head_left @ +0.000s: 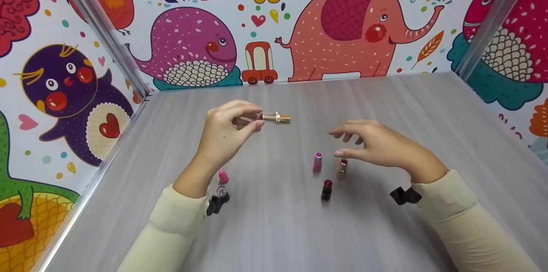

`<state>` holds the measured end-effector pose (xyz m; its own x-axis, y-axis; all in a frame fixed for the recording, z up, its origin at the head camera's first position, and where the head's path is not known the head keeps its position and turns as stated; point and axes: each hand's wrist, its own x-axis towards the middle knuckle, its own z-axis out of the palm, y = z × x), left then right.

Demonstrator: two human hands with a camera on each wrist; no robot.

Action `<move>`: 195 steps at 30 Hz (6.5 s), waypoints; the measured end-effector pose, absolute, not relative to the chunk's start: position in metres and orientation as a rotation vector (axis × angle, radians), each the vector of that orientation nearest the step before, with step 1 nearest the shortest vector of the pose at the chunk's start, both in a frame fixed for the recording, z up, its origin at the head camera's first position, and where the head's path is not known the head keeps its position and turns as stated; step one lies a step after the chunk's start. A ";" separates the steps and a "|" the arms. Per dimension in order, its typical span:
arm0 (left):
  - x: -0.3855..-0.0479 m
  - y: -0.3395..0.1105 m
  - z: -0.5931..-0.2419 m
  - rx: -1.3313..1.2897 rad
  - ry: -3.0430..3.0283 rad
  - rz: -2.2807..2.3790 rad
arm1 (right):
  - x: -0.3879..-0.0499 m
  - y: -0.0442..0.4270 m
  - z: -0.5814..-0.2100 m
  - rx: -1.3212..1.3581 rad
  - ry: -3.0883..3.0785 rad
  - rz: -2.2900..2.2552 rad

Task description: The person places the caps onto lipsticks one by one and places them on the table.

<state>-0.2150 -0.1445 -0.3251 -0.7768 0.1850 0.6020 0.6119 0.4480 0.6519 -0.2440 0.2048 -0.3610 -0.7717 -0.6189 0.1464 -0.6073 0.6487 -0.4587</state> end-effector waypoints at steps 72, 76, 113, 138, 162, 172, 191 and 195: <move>-0.347 -0.092 -0.373 -0.544 -3.074 -0.190 | -0.278 0.208 -0.425 -1.145 2.406 -0.848; -0.347 -0.092 -0.374 -0.554 -3.056 -0.179 | -0.277 0.207 -0.424 -1.130 2.408 -0.849; -0.327 -0.113 -0.344 -0.648 -2.927 -0.196 | -0.277 0.210 -0.426 -1.126 2.432 -0.841; -0.213 -0.214 -0.331 -0.742 -2.684 -0.502 | -0.277 0.211 -0.429 -1.094 2.428 -0.887; -0.190 -0.251 -0.362 -0.430 -3.351 -0.347 | -0.277 0.208 -0.428 -1.086 2.407 -0.898; -0.192 -0.245 -0.369 -0.406 -3.321 -0.381 | -0.278 0.209 -0.429 -1.093 2.411 -0.891; -0.195 -0.250 -0.376 -0.495 -3.231 -0.421 | -0.280 0.209 -0.430 -1.132 2.415 -0.898; -0.195 -0.250 -0.377 -0.485 -3.233 -0.420 | -0.279 0.207 -0.430 -1.100 2.417 -0.884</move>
